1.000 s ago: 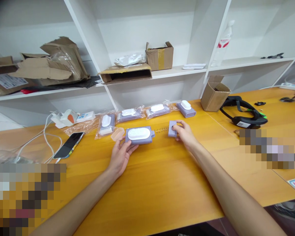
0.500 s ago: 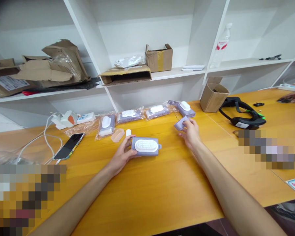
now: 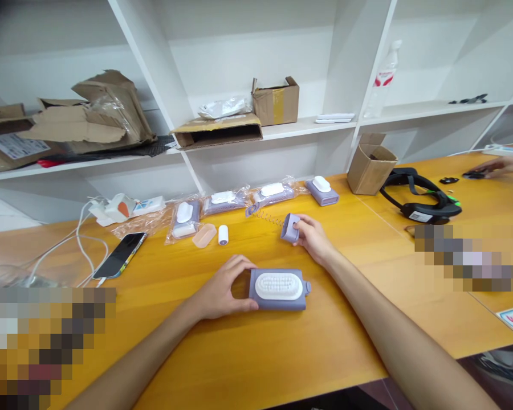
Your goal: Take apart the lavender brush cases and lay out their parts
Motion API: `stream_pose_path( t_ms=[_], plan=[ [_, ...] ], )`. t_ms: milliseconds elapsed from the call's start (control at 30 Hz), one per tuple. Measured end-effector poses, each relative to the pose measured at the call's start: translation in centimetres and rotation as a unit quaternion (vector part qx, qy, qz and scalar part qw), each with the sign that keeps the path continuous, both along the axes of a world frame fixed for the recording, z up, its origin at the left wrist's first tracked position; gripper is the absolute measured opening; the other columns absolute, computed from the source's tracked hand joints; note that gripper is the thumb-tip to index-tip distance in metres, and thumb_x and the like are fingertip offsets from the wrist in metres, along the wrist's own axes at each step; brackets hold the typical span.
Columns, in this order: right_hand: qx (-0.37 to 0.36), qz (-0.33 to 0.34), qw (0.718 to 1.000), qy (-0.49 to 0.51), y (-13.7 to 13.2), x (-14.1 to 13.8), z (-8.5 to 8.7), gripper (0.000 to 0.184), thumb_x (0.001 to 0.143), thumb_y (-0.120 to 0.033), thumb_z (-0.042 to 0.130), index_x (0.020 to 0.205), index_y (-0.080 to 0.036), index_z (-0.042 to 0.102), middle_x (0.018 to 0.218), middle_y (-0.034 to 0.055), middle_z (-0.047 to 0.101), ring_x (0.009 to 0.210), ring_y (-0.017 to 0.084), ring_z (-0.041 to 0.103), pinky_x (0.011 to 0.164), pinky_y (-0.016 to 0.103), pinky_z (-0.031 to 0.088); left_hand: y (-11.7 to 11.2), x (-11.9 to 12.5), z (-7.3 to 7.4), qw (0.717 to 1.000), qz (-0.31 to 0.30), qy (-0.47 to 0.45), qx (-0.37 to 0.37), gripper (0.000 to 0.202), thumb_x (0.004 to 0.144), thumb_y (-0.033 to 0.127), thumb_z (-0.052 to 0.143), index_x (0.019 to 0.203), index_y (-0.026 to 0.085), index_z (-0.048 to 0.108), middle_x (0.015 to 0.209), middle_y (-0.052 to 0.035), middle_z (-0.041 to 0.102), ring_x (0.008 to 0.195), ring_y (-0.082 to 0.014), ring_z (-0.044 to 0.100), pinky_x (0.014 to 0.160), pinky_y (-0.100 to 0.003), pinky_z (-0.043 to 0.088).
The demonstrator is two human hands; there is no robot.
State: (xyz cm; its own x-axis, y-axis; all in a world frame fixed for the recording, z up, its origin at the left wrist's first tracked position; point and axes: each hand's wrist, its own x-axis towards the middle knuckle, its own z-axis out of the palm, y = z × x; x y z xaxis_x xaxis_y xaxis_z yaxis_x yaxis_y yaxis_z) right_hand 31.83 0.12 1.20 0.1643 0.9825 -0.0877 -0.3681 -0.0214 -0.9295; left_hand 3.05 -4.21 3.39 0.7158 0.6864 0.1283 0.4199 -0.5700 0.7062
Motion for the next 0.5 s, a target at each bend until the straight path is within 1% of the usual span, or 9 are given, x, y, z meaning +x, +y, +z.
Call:
stream_pose_path(
  t_ms=[67,133,200,233,267,300,367,400,500],
  plan=[
    [0.005,0.007,1.000,-0.007,0.0,-0.1,-0.1,0.033,0.064,-0.026,0.075,0.097,-0.021,0.070,0.078,-0.0007,0.066,0.062,0.015,0.061,0.043,0.024,0.046,0.1,-0.2,-0.1,0.999,-0.013,0.019,0.033,0.068,0.075,0.070,0.083,0.121,0.023,0.069,0.124,-0.0127,0.064,0.119,-0.0352,0.059,0.107,-0.051,0.046],
    [0.010,0.014,1.000,-0.015,-0.2,-0.1,-0.2,0.037,0.064,-0.025,0.075,0.100,-0.020,0.071,0.077,-0.0018,0.066,0.060,0.015,0.059,0.043,0.024,0.044,0.3,-0.4,-0.4,0.997,-0.025,0.012,0.066,0.059,0.091,0.072,0.063,0.121,0.022,0.069,0.123,-0.0127,0.065,0.117,-0.0333,0.059,0.106,-0.050,0.045],
    [0.014,0.023,0.999,-0.022,-0.3,-0.2,-0.2,0.042,0.064,-0.024,0.076,0.105,-0.021,0.072,0.076,-0.0027,0.066,0.059,0.014,0.058,0.043,0.024,0.044,0.5,-0.7,-0.6,0.995,-0.012,-0.040,0.096,0.051,0.107,0.060,0.039,0.118,0.020,0.069,0.114,-0.0116,0.067,0.109,-0.0288,0.062,0.100,-0.046,0.047],
    [0.015,0.031,0.999,-0.024,-0.4,-0.2,-0.3,0.044,0.064,-0.023,0.075,0.108,-0.021,0.073,0.075,-0.0033,0.065,0.059,0.014,0.058,0.044,0.024,0.045,0.6,-0.9,-0.6,0.991,0.013,-0.075,0.111,0.049,0.110,0.052,0.032,0.114,0.020,0.069,0.108,-0.0105,0.067,0.103,-0.0263,0.063,0.095,-0.044,0.049],
    [0.017,0.042,0.999,-0.028,-0.5,-0.3,-0.3,0.046,0.064,-0.022,0.075,0.111,-0.022,0.073,0.073,-0.0040,0.064,0.058,0.014,0.057,0.044,0.025,0.046,0.7,-1.0,-0.7,0.985,0.049,-0.108,0.127,0.046,0.111,0.045,0.031,0.109,0.020,0.069,0.100,-0.0089,0.067,0.096,-0.0240,0.064,0.090,-0.041,0.049],
    [0.018,0.052,0.998,-0.033,-0.6,-0.3,-0.3,0.048,0.065,-0.022,0.075,0.112,-0.022,0.073,0.071,-0.0046,0.063,0.057,0.015,0.057,0.045,0.025,0.046,0.9,-1.1,-0.7,0.976,0.089,-0.134,0.146,0.039,0.110,0.042,0.036,0.104,0.020,0.067,0.094,-0.0071,0.065,0.089,-0.0224,0.063,0.085,-0.039,0.050],
    [0.022,0.070,0.996,-0.045,-0.7,-0.4,-0.4,0.048,0.066,-0.022,0.073,0.114,-0.023,0.073,0.070,-0.0052,0.062,0.056,0.015,0.057,0.045,0.025,0.047,1.2,-1.2,-0.7,0.960,0.150,-0.157,0.175,0.021,0.103,0.037,0.052,0.101,0.021,0.064,0.091,-0.0049,0.065,0.085,-0.0209,0.062,0.080,-0.036,0.050],
    [0.023,0.075,0.996,-0.050,-0.7,-0.5,-0.4,0.046,0.067,-0.023,0.073,0.113,-0.023,0.073,0.071,-0.0050,0.062,0.056,0.015,0.057,0.046,0.025,0.047,1.4,-1.3,-0.8,0.956,0.167,-0.160,0.181,0.016,0.099,0.036,0.059,0.105,0.021,0.063,0.098,-0.0055,0.066,0.089,-0.0215,0.063,0.081,-0.036,0.051],
    [0.024,0.078,0.995,-0.055,-0.7,-0.5,-0.4,0.044,0.067,-0.024,0.073,0.111,-0.022,0.072,0.073,-0.0044,0.063,0.056,0.014,0.057,0.045,0.025,0.046,2.0,-1.2,-1.2,0.955,0.175,-0.172,0.164,0.041,0.089,0.034,0.073,0.126,0.023,0.058,0.130,-0.0113,0.064,0.117,-0.0275,0.063,0.092,-0.040,0.054]
  ],
)
